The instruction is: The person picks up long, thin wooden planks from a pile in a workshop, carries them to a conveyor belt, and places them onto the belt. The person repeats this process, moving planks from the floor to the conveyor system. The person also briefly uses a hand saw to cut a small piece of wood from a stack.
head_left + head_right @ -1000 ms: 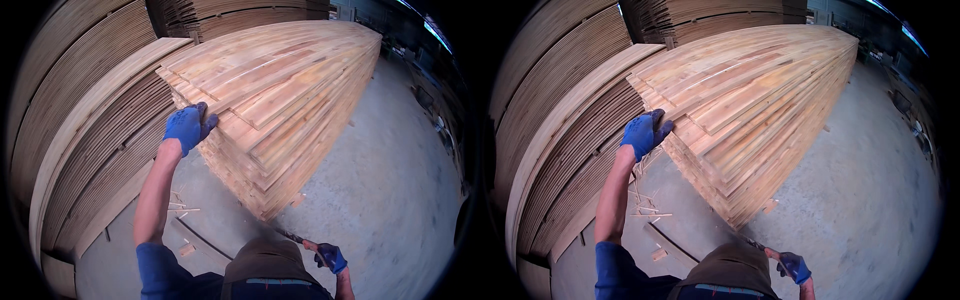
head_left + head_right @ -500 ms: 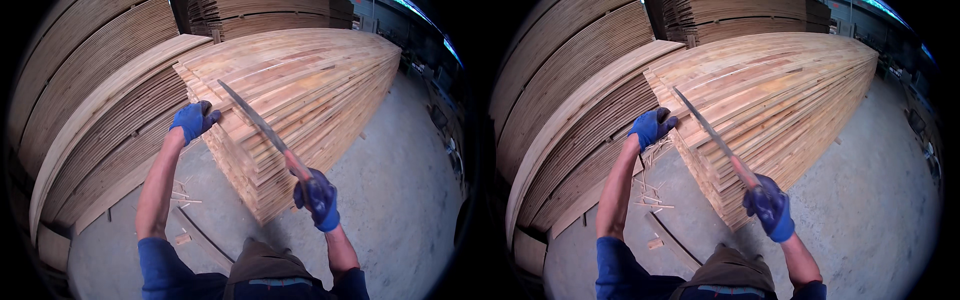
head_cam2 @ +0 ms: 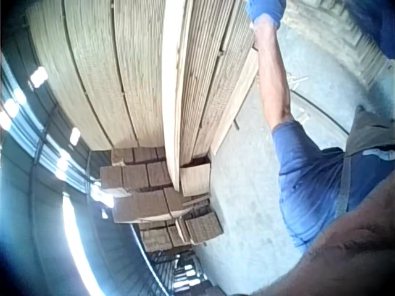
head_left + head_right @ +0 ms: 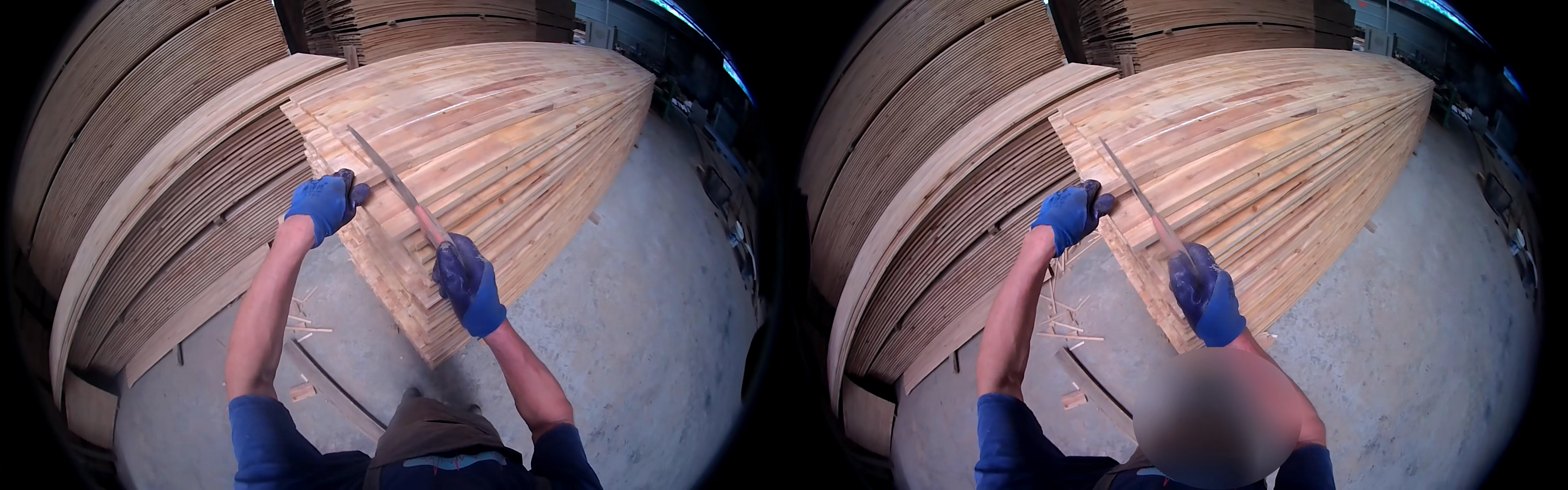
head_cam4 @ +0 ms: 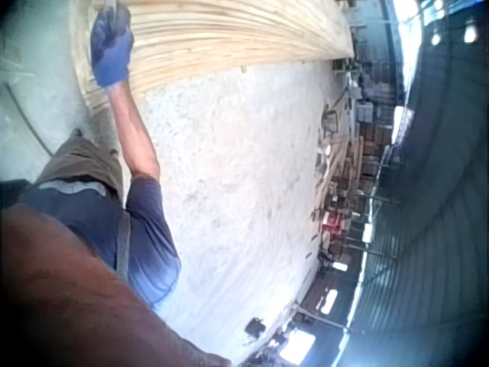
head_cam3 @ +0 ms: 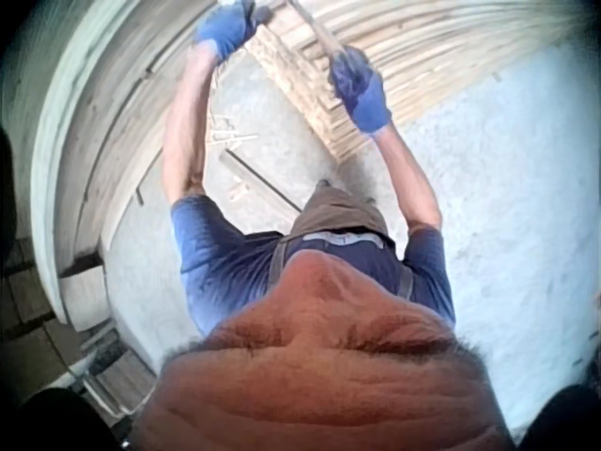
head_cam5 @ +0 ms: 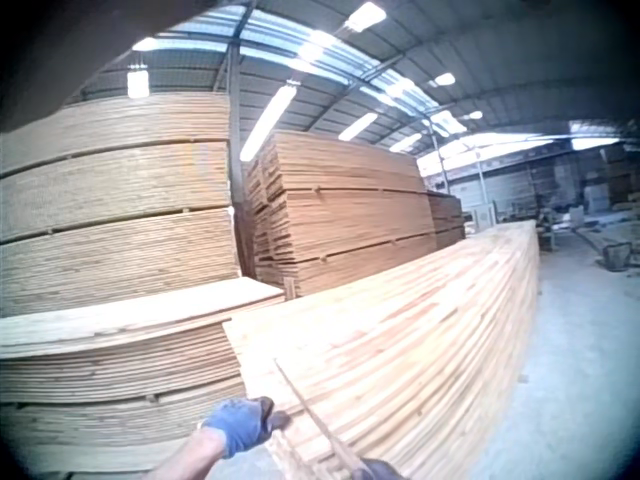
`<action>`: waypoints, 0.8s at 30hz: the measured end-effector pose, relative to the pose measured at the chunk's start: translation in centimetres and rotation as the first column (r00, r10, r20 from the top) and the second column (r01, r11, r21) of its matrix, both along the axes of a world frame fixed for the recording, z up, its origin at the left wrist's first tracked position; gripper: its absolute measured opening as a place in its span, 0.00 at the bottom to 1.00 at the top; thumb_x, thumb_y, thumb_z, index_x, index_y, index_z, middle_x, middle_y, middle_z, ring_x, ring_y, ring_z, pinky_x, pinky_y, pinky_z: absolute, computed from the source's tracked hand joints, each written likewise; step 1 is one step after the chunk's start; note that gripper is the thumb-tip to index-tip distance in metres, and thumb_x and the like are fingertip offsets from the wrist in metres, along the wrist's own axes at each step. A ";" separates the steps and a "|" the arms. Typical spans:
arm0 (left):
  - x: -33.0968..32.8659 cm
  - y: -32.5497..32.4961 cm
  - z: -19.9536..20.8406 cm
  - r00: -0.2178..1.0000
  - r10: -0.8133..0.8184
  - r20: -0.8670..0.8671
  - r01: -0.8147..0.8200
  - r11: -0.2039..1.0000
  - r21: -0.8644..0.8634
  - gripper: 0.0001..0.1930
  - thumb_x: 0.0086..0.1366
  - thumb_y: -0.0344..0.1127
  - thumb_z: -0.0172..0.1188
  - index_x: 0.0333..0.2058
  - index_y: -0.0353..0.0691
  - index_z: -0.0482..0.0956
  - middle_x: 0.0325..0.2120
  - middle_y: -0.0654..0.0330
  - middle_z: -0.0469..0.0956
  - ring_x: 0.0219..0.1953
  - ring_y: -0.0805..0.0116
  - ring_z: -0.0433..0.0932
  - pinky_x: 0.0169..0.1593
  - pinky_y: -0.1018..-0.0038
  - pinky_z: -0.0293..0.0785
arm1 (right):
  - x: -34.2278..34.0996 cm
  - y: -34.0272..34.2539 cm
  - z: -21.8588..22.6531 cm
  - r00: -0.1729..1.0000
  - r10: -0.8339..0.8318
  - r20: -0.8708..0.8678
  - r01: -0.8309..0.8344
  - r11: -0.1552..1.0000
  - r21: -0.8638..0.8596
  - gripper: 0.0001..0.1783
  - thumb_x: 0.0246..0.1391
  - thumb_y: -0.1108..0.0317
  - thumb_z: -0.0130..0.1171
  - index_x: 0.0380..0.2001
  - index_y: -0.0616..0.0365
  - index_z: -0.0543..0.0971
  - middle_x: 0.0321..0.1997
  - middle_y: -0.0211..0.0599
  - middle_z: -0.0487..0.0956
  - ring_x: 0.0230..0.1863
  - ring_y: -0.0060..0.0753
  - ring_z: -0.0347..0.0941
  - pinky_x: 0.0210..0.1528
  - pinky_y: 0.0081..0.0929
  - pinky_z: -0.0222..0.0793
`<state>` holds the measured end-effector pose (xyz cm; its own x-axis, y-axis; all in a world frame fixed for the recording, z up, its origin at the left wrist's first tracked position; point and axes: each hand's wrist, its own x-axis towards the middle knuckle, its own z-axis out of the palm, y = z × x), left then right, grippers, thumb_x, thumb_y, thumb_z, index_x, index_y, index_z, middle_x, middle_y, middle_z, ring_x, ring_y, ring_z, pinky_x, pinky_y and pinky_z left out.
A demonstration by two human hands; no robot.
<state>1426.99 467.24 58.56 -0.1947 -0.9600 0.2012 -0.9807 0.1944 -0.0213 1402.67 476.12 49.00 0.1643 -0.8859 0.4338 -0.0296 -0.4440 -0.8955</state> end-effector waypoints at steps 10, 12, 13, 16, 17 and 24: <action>0.3 -0.3 -0.9 0.999 -0.015 -0.046 0.013 0.998 -0.054 0.12 0.66 0.43 0.50 0.36 0.39 0.71 0.26 0.42 0.77 0.31 0.40 0.76 0.33 0.52 0.69 | -1.6 3.0 -0.5 0.979 -0.119 -0.167 0.110 0.992 -0.064 0.18 0.65 0.61 0.46 0.51 0.62 0.71 0.34 0.43 0.72 0.31 0.32 0.71 0.34 0.28 0.68; 0.5 -0.2 -0.8 0.998 -0.007 -0.063 0.003 0.998 -0.064 0.13 0.66 0.44 0.50 0.36 0.39 0.71 0.26 0.42 0.77 0.31 0.39 0.76 0.33 0.52 0.69 | -2.8 4.6 -2.1 0.973 -0.120 -0.199 0.111 0.992 -0.053 0.18 0.66 0.61 0.44 0.53 0.60 0.71 0.28 0.34 0.68 0.28 0.23 0.66 0.32 0.24 0.65; 0.3 -0.2 -0.7 0.998 0.003 -0.068 -0.006 0.999 -0.054 0.14 0.67 0.45 0.49 0.36 0.39 0.71 0.26 0.42 0.77 0.32 0.39 0.76 0.33 0.52 0.69 | -3.1 5.2 -2.0 0.971 -0.125 -0.203 0.118 0.992 -0.045 0.19 0.68 0.60 0.43 0.54 0.59 0.71 0.23 0.25 0.65 0.25 0.15 0.61 0.29 0.20 0.63; -0.3 -0.2 -0.8 0.997 0.004 -0.083 -0.008 0.999 -0.052 0.16 0.67 0.47 0.49 0.36 0.39 0.71 0.27 0.42 0.77 0.32 0.40 0.76 0.33 0.52 0.69 | -2.7 1.9 -0.3 0.963 -0.097 -0.253 0.077 0.993 -0.091 0.16 0.64 0.64 0.47 0.51 0.60 0.71 0.29 0.50 0.77 0.31 0.48 0.78 0.34 0.35 0.71; -0.6 -0.3 -0.7 0.996 -0.004 -0.086 -0.001 0.998 -0.060 0.16 0.68 0.48 0.49 0.36 0.39 0.71 0.27 0.42 0.77 0.32 0.40 0.76 0.33 0.52 0.69 | -1.6 0.2 0.5 0.951 -0.124 -0.282 0.097 0.989 -0.108 0.17 0.64 0.64 0.47 0.52 0.59 0.70 0.31 0.50 0.77 0.32 0.49 0.78 0.34 0.36 0.71; 0.3 -0.2 -1.4 0.998 0.030 -0.056 -0.034 0.997 -0.069 0.17 0.68 0.50 0.48 0.36 0.40 0.72 0.27 0.42 0.77 0.31 0.39 0.76 0.32 0.51 0.69 | -4.6 5.2 -0.7 0.936 -0.060 -0.348 0.082 0.995 0.049 0.19 0.67 0.62 0.40 0.56 0.54 0.71 0.45 0.53 0.74 0.41 0.51 0.76 0.42 0.40 0.71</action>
<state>1427.27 467.07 57.17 -0.1508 -0.9487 0.2778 -0.9865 0.1627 0.0202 1398.10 481.29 48.30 0.2306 -0.9237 0.3060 -0.3717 -0.3742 -0.8496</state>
